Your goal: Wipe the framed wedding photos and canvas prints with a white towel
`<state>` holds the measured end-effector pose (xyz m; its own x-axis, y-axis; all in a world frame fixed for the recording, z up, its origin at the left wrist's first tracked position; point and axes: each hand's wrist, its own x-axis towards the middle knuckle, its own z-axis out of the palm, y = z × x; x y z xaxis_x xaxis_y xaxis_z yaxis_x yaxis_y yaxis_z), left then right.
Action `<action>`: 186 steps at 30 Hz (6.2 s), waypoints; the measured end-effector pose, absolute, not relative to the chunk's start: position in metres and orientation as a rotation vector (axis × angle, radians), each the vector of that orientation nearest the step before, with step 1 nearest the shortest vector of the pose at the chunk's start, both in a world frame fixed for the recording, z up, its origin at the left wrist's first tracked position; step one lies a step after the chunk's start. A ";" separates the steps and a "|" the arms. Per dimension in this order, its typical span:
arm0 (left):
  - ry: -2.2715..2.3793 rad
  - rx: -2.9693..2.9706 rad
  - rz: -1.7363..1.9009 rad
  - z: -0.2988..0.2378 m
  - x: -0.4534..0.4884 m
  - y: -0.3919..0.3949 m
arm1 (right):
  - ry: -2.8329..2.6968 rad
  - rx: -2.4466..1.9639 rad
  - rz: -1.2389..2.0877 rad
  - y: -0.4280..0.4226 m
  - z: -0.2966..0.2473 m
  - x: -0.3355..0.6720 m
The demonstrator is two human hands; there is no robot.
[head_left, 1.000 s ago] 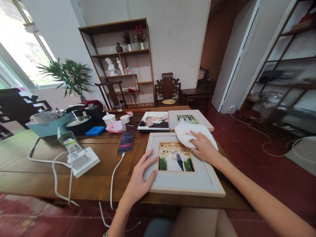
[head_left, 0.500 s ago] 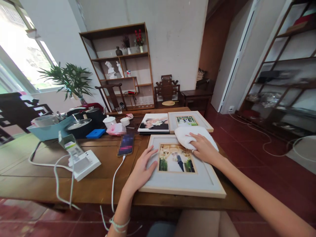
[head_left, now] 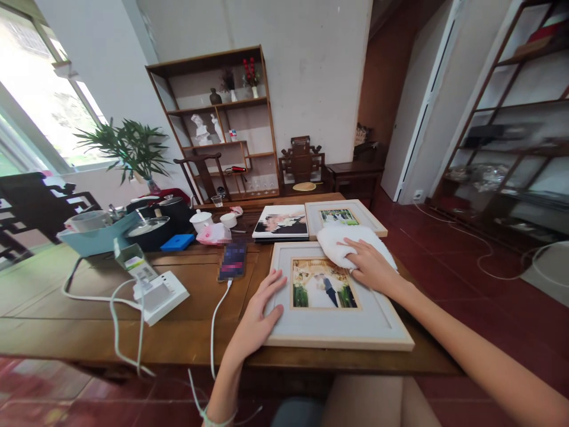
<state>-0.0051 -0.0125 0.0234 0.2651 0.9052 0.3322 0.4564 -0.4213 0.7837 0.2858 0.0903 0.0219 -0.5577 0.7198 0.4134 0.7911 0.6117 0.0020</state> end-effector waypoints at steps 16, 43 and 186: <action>1.273 2.192 0.895 0.015 -0.007 -0.010 | -2.333 -1.263 -0.333 0.090 0.020 0.285; 1.289 2.145 0.916 0.017 -0.008 -0.012 | -2.653 -1.378 -0.260 0.023 0.055 0.261; 1.540 2.238 0.806 0.014 0.008 0.015 | -2.567 -1.299 -0.162 0.105 0.054 0.235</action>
<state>0.0079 0.0147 0.0143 0.2653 0.9244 0.2740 0.7518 -0.3763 0.5415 0.2349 0.1052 0.0538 -0.5666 0.7754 0.2788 0.8043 0.5940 -0.0176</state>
